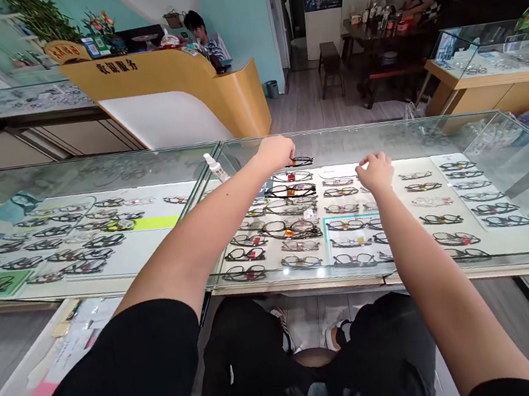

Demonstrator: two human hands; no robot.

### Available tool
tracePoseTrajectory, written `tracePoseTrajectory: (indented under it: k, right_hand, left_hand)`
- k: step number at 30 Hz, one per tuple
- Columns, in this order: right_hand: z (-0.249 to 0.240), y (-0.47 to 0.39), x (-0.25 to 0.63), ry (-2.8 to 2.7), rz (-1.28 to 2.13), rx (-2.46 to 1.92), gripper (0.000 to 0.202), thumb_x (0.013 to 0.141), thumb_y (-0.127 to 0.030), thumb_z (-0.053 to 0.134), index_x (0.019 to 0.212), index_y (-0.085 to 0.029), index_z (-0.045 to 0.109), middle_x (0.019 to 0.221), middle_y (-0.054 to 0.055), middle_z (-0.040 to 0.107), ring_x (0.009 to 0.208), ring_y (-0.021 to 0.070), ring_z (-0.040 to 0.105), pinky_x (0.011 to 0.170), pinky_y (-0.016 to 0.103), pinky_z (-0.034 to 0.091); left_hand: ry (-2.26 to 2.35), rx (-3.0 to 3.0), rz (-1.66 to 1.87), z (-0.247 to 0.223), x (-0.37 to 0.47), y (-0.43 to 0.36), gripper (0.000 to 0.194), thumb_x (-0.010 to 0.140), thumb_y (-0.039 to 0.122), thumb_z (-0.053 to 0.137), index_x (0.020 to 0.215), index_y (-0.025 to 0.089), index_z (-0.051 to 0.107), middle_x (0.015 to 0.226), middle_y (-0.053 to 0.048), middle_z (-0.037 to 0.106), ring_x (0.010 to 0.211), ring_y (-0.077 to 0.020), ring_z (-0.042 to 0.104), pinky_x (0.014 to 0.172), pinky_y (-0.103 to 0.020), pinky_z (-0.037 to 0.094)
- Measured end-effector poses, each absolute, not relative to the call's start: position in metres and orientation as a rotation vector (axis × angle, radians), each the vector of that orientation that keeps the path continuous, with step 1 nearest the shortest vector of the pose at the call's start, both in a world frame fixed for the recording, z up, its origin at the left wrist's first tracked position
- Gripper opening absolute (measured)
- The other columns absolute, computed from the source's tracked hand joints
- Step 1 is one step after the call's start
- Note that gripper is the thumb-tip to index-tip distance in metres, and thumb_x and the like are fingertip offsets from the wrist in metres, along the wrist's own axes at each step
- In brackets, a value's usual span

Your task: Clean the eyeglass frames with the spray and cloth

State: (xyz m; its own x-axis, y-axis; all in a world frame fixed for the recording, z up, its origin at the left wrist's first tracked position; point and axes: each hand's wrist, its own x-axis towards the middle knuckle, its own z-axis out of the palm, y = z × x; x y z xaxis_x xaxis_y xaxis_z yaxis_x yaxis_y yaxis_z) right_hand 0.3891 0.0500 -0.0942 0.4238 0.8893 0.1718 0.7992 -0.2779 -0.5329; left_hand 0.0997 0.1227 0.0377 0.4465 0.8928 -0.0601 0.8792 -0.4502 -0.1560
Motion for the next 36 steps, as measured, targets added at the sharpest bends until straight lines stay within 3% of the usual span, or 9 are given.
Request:
tracePoseTrajectory:
  k: [8, 15, 18, 21, 24, 27, 31, 36]
  right_hand:
    - [-0.093, 0.05, 0.387, -1.401, 0.214, -2.112, 0.012, 0.09, -0.03, 0.058, 0.099, -0.024, 0.065, 0.132, 0.012, 0.054, 0.123, 0.0343, 0.045, 0.11, 0.055, 0.039]
    - [-0.088, 0.048, 0.386, -1.407, 0.235, -2.115, 0.013, 0.09, -0.029, 0.058, 0.099, -0.024, 0.065, 0.134, 0.013, 0.056, 0.127, 0.0353, 0.046, 0.111, 0.055, 0.039]
    - [-0.087, 0.046, 0.386, -1.399, 0.24, -2.123, 0.015, 0.089, -0.03, 0.057, 0.1, -0.024, 0.066, 0.135, 0.013, 0.056, 0.127, 0.0349, 0.046, 0.112, 0.056, 0.039]
    - [-0.087, 0.045, 0.386, -1.4, 0.221, -2.125, 0.017, 0.088, -0.031, 0.058, 0.099, -0.023, 0.068, 0.134, 0.013, 0.056, 0.123, 0.034, 0.047, 0.113, 0.056, 0.04]
    - [-0.089, 0.046, 0.389, -1.404, 0.2, -2.126, 0.018, 0.086, -0.032, 0.058, 0.098, -0.023, 0.069, 0.13, 0.013, 0.057, 0.12, 0.0336, 0.048, 0.113, 0.057, 0.04]
    - [-0.093, 0.05, 0.393, -1.398, 0.189, -2.161, 0.019, 0.085, -0.033, 0.061, 0.098, -0.023, 0.071, 0.128, 0.013, 0.056, 0.12, 0.0337, 0.048, 0.113, 0.057, 0.041]
    - [-0.096, 0.05, 0.397, -1.41, 0.182, -2.234, 0.024, 0.087, -0.037, 0.063, 0.106, -0.027, 0.074, 0.133, 0.012, 0.056, 0.123, 0.0333, 0.047, 0.112, 0.053, 0.042]
    - [-0.088, 0.043, 0.396, -1.421, 0.18, -2.263, 0.025, 0.089, -0.039, 0.062, 0.107, -0.027, 0.074, 0.135, 0.016, 0.055, 0.126, 0.0359, 0.045, 0.109, 0.052, 0.04]
  left_hand:
    - [-1.647, -2.586, 0.221, 0.016, 0.103, 0.135, 0.027, 0.084, 0.029, 0.082, 0.11, 0.024, 0.086, 0.118, -0.009, 0.083, 0.117, -0.0299, 0.075, 0.097, -0.035, 0.052]
    - [-1.636, -2.551, 0.275, 0.014, 0.105, 0.134, 0.021, 0.087, 0.026, 0.078, 0.106, 0.021, 0.087, 0.116, -0.013, 0.083, 0.113, -0.0318, 0.076, 0.093, -0.035, 0.053]
    - [-1.627, -2.54, 0.237, 0.021, 0.098, 0.122, 0.027, 0.09, 0.024, 0.073, 0.114, 0.022, 0.084, 0.121, -0.014, 0.081, 0.117, -0.0329, 0.075, 0.092, -0.036, 0.052]
    - [-1.582, -2.595, 0.046, 0.034, 0.08, 0.084, 0.028, 0.097, 0.024, 0.062, 0.121, 0.022, 0.077, 0.112, -0.012, 0.082, 0.107, -0.0299, 0.075, 0.086, -0.035, 0.05]
    - [-1.54, -2.765, -0.194, 0.053, 0.049, 0.016, 0.021, 0.102, 0.025, 0.051, 0.112, 0.021, 0.069, 0.095, -0.006, 0.079, 0.081, -0.0229, 0.07, 0.072, -0.033, 0.042]
    - [-1.592, -3.003, -0.254, 0.073, 0.008, -0.061, 0.017, 0.106, 0.034, 0.049, 0.103, 0.023, 0.061, 0.085, -0.001, 0.074, 0.067, -0.0177, 0.062, 0.066, -0.031, 0.035]
    - [-1.821, -3.337, -0.026, 0.077, -0.059, -0.14, 0.021, 0.104, 0.04, 0.054, 0.092, 0.023, 0.059, 0.076, 0.001, 0.065, 0.064, -0.0153, 0.054, 0.062, -0.03, 0.033]
    - [-2.157, -3.415, 0.218, 0.019, -0.159, -0.191, 0.024, 0.099, 0.042, 0.059, 0.086, 0.022, 0.056, 0.072, 0.001, 0.055, 0.065, -0.015, 0.046, 0.062, -0.029, 0.033]
